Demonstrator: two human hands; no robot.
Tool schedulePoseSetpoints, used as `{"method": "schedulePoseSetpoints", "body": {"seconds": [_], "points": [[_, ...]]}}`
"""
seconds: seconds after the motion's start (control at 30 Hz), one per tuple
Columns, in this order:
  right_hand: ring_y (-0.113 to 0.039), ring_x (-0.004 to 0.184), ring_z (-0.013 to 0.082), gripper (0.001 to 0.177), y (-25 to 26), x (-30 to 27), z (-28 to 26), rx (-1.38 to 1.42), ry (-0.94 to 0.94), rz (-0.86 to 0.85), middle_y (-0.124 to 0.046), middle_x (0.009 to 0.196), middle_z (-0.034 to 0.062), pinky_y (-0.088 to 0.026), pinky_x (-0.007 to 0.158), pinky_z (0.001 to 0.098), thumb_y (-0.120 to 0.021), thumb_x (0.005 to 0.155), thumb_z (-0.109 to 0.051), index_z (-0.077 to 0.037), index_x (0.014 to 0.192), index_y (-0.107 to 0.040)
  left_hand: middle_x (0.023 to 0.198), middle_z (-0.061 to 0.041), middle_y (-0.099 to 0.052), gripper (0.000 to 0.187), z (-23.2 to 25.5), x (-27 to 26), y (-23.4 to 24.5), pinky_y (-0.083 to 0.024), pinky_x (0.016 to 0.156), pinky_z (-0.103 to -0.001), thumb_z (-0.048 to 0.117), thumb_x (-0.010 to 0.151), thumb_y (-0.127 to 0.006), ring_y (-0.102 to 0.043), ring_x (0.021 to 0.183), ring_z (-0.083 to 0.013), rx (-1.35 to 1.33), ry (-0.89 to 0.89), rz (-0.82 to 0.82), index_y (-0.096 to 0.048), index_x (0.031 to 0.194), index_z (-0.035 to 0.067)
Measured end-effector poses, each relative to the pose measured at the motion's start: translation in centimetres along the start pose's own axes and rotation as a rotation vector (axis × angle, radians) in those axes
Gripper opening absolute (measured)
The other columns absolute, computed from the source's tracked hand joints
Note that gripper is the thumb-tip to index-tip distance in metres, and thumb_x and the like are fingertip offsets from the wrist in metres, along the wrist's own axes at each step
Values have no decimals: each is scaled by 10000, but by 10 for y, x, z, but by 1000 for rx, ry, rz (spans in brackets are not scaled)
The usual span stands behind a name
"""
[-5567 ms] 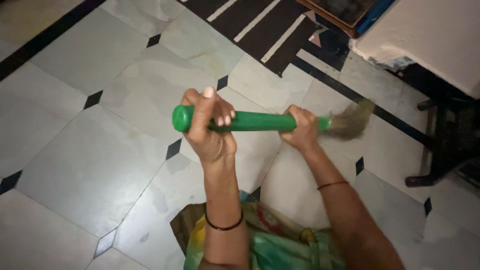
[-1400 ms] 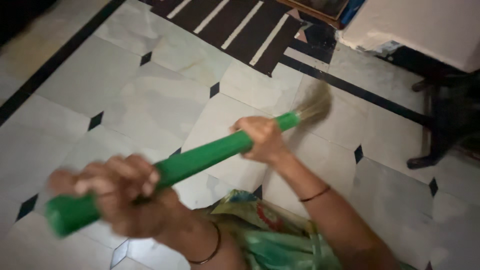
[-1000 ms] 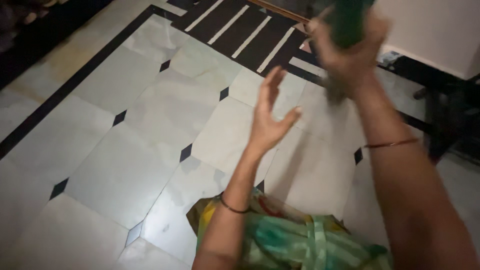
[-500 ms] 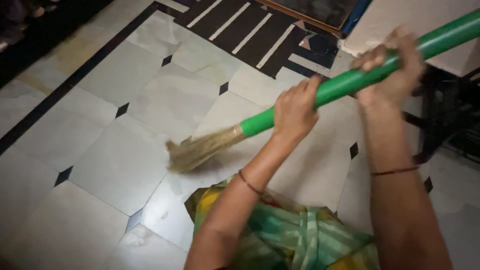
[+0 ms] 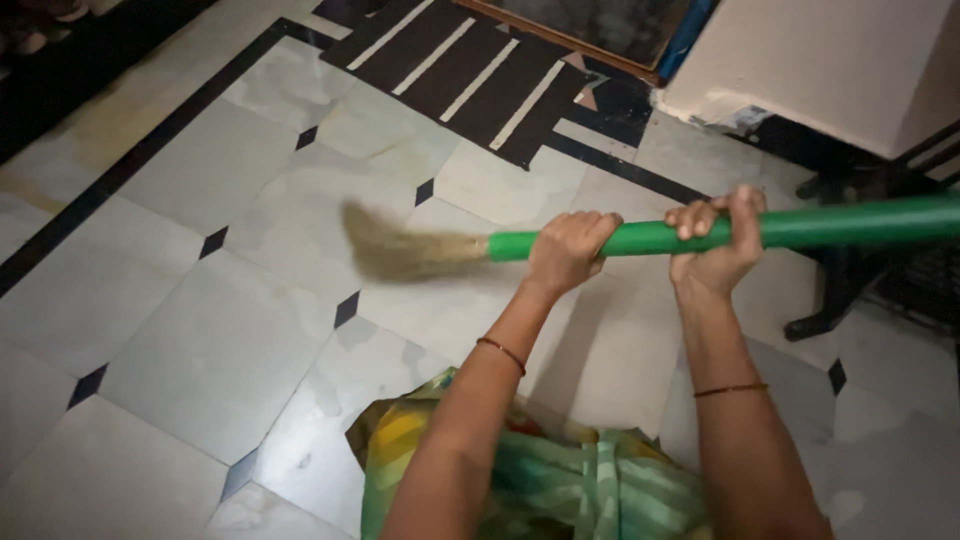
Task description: The person sweeps the floor with a broom, picks up a cloth to shake it out, and continues sweeping the floor area.
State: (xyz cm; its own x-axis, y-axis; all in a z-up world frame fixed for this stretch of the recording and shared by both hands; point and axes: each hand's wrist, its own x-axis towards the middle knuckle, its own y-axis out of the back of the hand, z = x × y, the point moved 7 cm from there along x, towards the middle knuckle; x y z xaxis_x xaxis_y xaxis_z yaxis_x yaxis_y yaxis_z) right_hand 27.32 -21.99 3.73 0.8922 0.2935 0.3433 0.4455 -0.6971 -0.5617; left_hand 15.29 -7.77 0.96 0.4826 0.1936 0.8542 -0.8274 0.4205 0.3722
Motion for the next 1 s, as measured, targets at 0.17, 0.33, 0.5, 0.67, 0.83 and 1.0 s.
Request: {"method": "schedulePoseSetpoints", "body": {"seconds": [0.17,0.33,0.5,0.67,0.83,1.0], "points": [[-505,562,201,391,24,1,-4,217,82,52,-488,625,40,-474,635,357,-639,1062,-430,-127,830,-550,746,-59,-635,318,2,8,-13,-477,640,-434,11,663,-707,-653,703,-293,171,43,-112,-587,938,117],[-499,515,184,322,15,-7,14,212,-212,164,-484,583,23,-489,627,382,-671,1028,-336,-158,788,-551,689,-79,-624,326,5,-30,4,-485,598,-435,64,642,-743,-643,619,-306,220,213,-255,-575,919,102],[-474,499,180,260,-11,-18,26,68,-164,82,-451,577,10,-489,616,409,-683,1010,-249,-191,828,-506,711,-57,-617,310,-10,-50,12,-483,606,-433,50,662,-738,-637,638,-290,165,266,-209,-572,913,123],[-473,548,183,249,-3,-28,32,11,14,1,-451,615,20,-489,662,417,-670,1023,-265,-175,875,-492,740,-38,-567,337,-31,-33,1,-452,679,-424,12,660,-712,-619,736,-261,115,42,-95,-576,938,145],[-539,704,204,338,17,-29,41,124,40,4,-525,715,59,-514,881,430,-659,1107,-396,-145,925,-526,747,-21,-613,303,-39,-9,-5,-436,717,-451,11,649,-691,-640,763,-267,121,85,-138,-579,894,151],[-528,665,192,375,26,-24,61,312,-145,74,-523,690,43,-485,822,414,-660,1042,-415,-155,808,-525,718,-61,-683,261,-32,-26,15,-484,731,-448,105,636,-744,-675,697,-282,249,274,-464,-640,872,145]]}}
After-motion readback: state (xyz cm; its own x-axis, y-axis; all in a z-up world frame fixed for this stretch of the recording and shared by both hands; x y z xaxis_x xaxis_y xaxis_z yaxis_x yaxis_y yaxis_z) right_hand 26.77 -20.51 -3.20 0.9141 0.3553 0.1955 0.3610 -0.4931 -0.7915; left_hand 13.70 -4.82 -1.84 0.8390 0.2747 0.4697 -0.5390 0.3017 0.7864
